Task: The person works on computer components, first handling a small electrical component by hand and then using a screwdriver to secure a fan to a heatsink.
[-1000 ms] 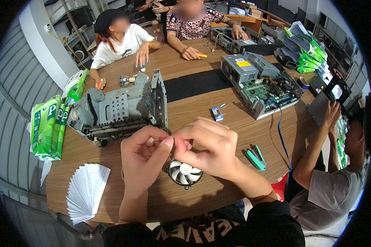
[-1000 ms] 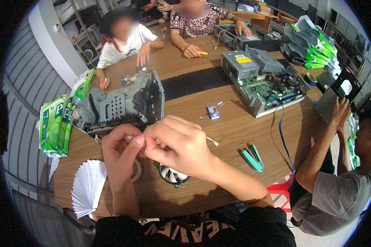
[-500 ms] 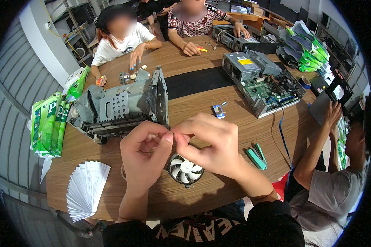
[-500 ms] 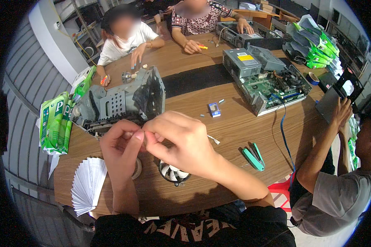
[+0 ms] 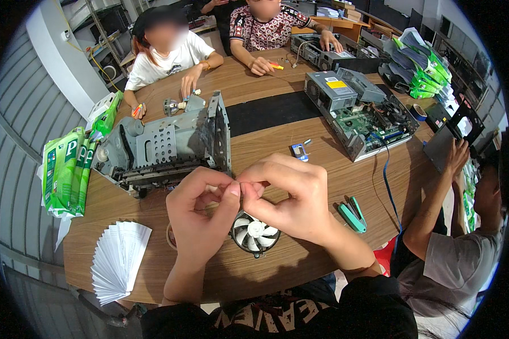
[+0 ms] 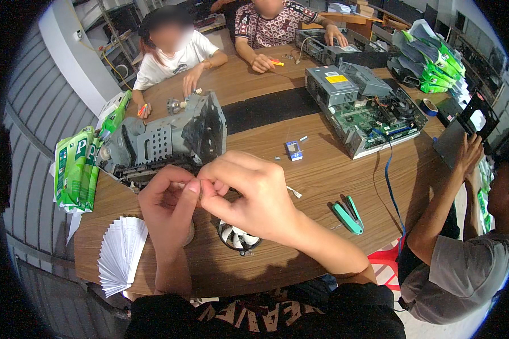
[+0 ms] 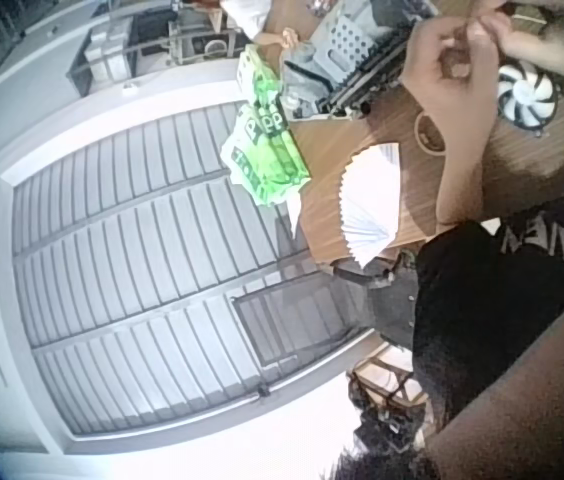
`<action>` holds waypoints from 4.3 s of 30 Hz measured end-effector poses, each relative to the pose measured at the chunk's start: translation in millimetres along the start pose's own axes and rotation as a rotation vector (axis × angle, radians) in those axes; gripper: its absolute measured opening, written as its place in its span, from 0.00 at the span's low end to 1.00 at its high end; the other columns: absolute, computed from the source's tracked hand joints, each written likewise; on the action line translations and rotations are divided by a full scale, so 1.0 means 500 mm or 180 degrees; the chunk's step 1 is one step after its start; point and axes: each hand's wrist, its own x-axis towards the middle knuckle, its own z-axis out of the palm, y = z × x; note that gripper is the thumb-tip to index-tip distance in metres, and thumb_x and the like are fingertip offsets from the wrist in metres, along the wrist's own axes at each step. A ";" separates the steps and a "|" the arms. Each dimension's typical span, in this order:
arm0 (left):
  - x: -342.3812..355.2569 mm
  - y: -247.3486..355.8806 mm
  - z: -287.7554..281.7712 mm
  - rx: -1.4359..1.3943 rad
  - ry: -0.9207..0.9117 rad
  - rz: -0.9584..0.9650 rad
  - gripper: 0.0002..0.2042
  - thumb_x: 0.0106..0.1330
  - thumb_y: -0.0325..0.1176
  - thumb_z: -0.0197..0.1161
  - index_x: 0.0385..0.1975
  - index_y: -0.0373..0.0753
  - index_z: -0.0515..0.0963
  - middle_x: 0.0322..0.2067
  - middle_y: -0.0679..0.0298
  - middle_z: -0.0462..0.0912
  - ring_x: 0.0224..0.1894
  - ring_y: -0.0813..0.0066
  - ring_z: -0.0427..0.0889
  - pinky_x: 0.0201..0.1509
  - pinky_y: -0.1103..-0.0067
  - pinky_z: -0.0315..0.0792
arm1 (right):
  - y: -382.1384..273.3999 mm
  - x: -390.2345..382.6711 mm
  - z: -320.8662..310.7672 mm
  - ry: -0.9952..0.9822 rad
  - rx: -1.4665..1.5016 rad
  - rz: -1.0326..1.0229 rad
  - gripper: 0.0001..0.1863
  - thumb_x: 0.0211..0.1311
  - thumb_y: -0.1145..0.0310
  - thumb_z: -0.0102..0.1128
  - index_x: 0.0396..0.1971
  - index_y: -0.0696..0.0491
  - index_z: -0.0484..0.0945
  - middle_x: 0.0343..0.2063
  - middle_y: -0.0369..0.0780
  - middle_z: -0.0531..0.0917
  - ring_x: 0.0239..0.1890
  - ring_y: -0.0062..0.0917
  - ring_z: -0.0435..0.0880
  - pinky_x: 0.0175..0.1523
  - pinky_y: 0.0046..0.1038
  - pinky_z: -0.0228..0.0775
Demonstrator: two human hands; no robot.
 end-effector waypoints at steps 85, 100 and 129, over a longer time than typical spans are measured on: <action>-0.004 0.004 -0.017 -0.0029 -0.0491 0.0188 0.04 0.62 0.19 0.52 0.34 0.30 0.71 0.34 0.61 0.73 0.33 0.80 0.72 0.39 0.84 0.67 | -0.001 0.006 -0.031 -0.0613 0.0814 0.0396 0.07 0.48 0.83 0.58 0.30 0.64 0.74 0.29 0.42 0.77 0.32 0.22 0.76 0.37 0.19 0.68; -0.013 0.007 -0.011 -0.0085 -0.0422 0.0240 0.03 0.60 0.20 0.54 0.33 0.29 0.72 0.32 0.61 0.73 0.31 0.81 0.71 0.36 0.85 0.66 | 0.011 0.007 -0.011 -0.0066 -0.0137 -0.0892 0.07 0.40 0.80 0.62 0.23 0.62 0.74 0.19 0.41 0.77 0.22 0.25 0.75 0.29 0.23 0.66; -0.021 0.019 -0.008 -0.0084 -0.0422 0.0334 0.03 0.58 0.20 0.55 0.31 0.30 0.72 0.30 0.61 0.72 0.34 0.79 0.70 0.39 0.84 0.63 | 0.027 0.012 -0.008 0.0025 -0.0349 -0.1737 0.06 0.41 0.78 0.63 0.20 0.62 0.75 0.18 0.41 0.76 0.19 0.25 0.72 0.24 0.23 0.64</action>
